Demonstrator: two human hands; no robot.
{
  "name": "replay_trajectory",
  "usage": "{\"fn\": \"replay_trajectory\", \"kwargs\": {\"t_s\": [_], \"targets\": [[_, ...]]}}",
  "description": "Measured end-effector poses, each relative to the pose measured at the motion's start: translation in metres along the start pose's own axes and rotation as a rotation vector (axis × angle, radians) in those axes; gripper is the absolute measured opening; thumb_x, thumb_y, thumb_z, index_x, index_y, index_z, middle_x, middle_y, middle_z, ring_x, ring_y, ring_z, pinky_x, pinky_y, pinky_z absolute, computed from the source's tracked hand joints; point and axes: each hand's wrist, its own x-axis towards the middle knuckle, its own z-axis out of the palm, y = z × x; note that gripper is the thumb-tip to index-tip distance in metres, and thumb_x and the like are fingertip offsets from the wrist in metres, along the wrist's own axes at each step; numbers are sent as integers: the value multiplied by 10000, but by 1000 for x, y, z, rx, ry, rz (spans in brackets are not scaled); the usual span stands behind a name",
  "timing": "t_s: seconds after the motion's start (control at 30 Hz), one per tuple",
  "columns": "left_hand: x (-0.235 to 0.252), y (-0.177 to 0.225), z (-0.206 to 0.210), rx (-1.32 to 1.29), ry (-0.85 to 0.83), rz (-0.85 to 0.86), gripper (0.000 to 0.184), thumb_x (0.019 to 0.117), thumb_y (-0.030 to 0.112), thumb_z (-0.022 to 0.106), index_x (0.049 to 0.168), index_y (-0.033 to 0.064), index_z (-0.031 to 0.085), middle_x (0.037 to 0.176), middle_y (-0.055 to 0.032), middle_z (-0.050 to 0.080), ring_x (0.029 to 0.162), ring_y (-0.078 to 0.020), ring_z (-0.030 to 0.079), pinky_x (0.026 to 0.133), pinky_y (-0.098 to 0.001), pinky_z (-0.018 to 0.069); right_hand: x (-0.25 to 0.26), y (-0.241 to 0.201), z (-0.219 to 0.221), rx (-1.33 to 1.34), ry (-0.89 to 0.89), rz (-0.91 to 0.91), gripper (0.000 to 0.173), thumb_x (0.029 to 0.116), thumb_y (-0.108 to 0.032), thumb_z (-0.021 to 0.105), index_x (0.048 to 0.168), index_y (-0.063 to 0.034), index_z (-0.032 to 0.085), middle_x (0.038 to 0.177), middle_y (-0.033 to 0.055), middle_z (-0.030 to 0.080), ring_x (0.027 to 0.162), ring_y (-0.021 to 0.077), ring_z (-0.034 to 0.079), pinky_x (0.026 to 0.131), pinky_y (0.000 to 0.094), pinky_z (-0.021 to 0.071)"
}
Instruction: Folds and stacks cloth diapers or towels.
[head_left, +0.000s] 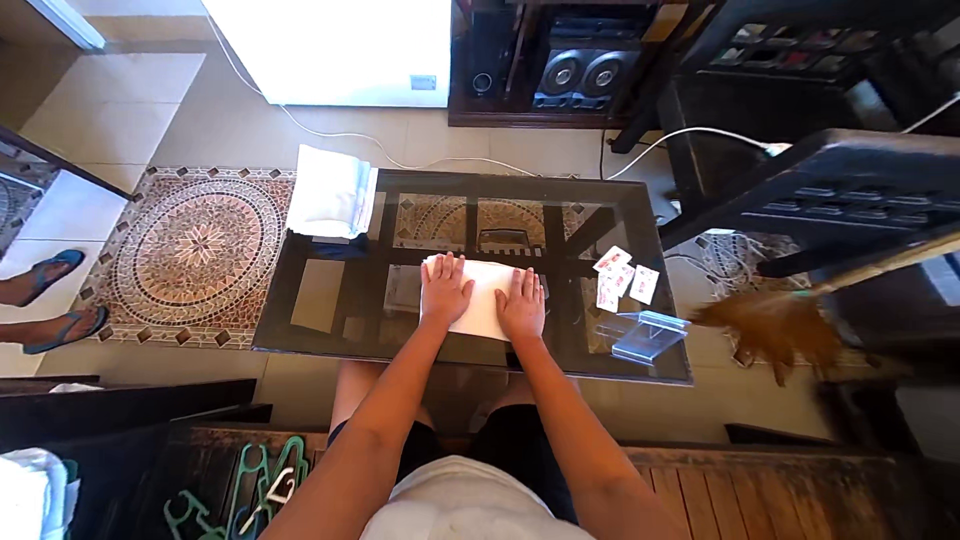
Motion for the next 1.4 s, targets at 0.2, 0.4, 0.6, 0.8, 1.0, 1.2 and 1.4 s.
{"fn": "replay_trajectory", "kwargs": {"t_s": [0.2, 0.4, 0.6, 0.8, 1.0, 1.2, 1.4], "targets": [[-18, 34, 0, -232, 118, 22, 559, 1108, 241, 358, 1595, -22, 283, 1672, -247, 224, 1581, -371, 131, 1270, -572, 53, -35, -27, -45, 119, -200, 403, 667, 1015, -448, 595, 1484, 5, 454, 1398, 238, 598, 1299, 393, 588, 1052, 564, 472], [-57, 41, 23, -930, 31, 338, 567, 1097, 237, 296, 1540, -117, 326, 1616, -310, 303, 1525, -406, 295, 1269, -482, 198, -39, -13, -48, 637, -220, 230, 329, 970, -175, 687, 1160, 92, 662, 1152, 266, 678, 1086, 333, 662, 985, 504, 503], [-65, 22, 6, -2015, 22, -259, 748, 1082, 500, -38, 1585, 20, 236, 1428, -251, 530, 1216, -279, 596, 1018, -407, 486, -54, -72, -56, 684, -246, 23, 352, 1022, -222, 628, 1185, 90, 636, 1160, 274, 646, 1024, 332, 648, 910, 495, 520], [-71, 23, 0, -2338, 266, -383, 825, 1047, 638, 31, 1454, 58, 453, 1262, -164, 629, 1118, -217, 616, 953, -405, 513, -58, -92, -33, 352, -281, -327, 478, 1106, -284, 411, 1196, 95, 688, 1243, 328, 648, 1260, 470, 568, 1117, 583, 380], [-91, 19, -6, -2216, 317, -214, 721, 1097, 508, 44, 1503, 13, 374, 1385, -174, 573, 1236, -184, 582, 1037, -348, 485, -47, -63, 21, 230, 134, -617, 576, 1001, -320, 512, 1473, 10, 528, 1586, 331, 353, 1475, 578, 276, 1197, 716, 142], [-105, -6, -18, -879, 391, -176, 433, 1053, 184, 515, 1421, -41, 556, 1444, -225, 575, 1431, -340, 468, 1236, -477, 300, -43, -68, 29, -45, -143, -505, 528, 1063, -217, 455, 1574, -91, 413, 1677, 243, 216, 1564, 470, 115, 1231, 672, 42], [-119, -18, 0, -366, -9, -160, 555, 1125, 304, 312, 1632, 84, 254, 1703, -170, 187, 1591, -317, 121, 1280, -541, 32, -41, -87, 8, -228, -270, -409, 508, 1100, -201, 375, 1607, -223, 369, 1702, 120, 234, 1586, 352, 143, 1212, 701, -18]]}}
